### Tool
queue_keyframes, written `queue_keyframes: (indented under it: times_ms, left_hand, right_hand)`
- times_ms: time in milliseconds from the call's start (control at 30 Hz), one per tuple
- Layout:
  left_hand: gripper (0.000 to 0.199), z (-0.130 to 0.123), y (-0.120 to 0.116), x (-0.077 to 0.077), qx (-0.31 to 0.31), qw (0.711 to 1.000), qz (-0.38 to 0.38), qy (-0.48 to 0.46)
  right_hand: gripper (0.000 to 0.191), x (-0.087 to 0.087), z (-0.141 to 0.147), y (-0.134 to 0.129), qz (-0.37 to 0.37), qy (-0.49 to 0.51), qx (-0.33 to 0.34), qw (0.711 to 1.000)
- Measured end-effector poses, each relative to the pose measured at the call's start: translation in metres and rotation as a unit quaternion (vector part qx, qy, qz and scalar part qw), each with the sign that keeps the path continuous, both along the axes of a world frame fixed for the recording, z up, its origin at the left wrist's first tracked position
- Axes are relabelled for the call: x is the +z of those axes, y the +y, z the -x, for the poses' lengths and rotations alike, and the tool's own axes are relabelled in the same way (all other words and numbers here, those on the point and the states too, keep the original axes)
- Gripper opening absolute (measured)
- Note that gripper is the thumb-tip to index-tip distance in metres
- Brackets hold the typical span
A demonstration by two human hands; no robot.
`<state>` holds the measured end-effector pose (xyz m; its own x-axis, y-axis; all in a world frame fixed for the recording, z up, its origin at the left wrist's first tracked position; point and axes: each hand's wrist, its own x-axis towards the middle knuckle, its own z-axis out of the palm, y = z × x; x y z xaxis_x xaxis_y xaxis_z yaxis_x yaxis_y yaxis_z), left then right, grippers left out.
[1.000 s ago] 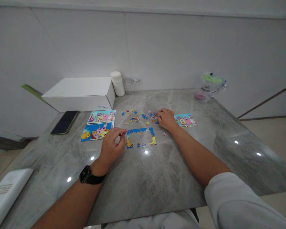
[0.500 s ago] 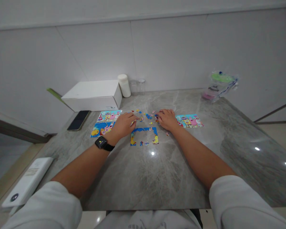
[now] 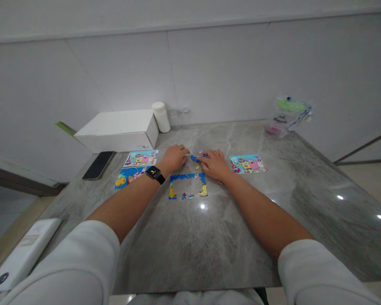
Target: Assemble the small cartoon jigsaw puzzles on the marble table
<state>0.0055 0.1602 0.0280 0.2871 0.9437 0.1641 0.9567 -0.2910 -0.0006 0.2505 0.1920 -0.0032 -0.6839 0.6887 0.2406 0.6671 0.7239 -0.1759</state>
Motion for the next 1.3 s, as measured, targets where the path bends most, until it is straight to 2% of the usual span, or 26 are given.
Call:
queue_keyframes:
  times_ms: [267,533,700,900,1133,1300]
  left_hand:
    - [0.028,-0.024,0.014,-0.007,-0.034,0.999,0.022,-0.028]
    - [0.024,-0.034,0.015,-0.008,0.008,0.997,0.052,-0.050]
    - [0.025,-0.026,0.019,-0.009,-0.003,0.995,0.069,-0.078]
    - [0.031,-0.004,0.027,-0.010,0.065,0.993,0.049,-0.090]
    - [0.031,-0.007,0.029,-0.007,0.035,0.997,0.056,-0.043]
    - [0.026,-0.003,0.033,-0.010,0.009,0.997,0.060,-0.054]
  right_hand:
    - [0.039,-0.001,-0.001,0.001,0.013,0.006,-0.003,1.000]
    - [0.041,0.003,-0.003,0.000,0.026,0.010,0.004,1.000]
    - [0.043,0.006,-0.007,-0.001,0.030,0.020,0.003,0.999]
    - [0.037,0.008,-0.007,-0.001,0.036,0.032,-0.004,0.999]
    - [0.045,0.004,-0.006,0.002,0.030,0.029,-0.018,0.999]
    - [0.045,0.000,-0.003,0.005,0.007,0.001,-0.015,1.000]
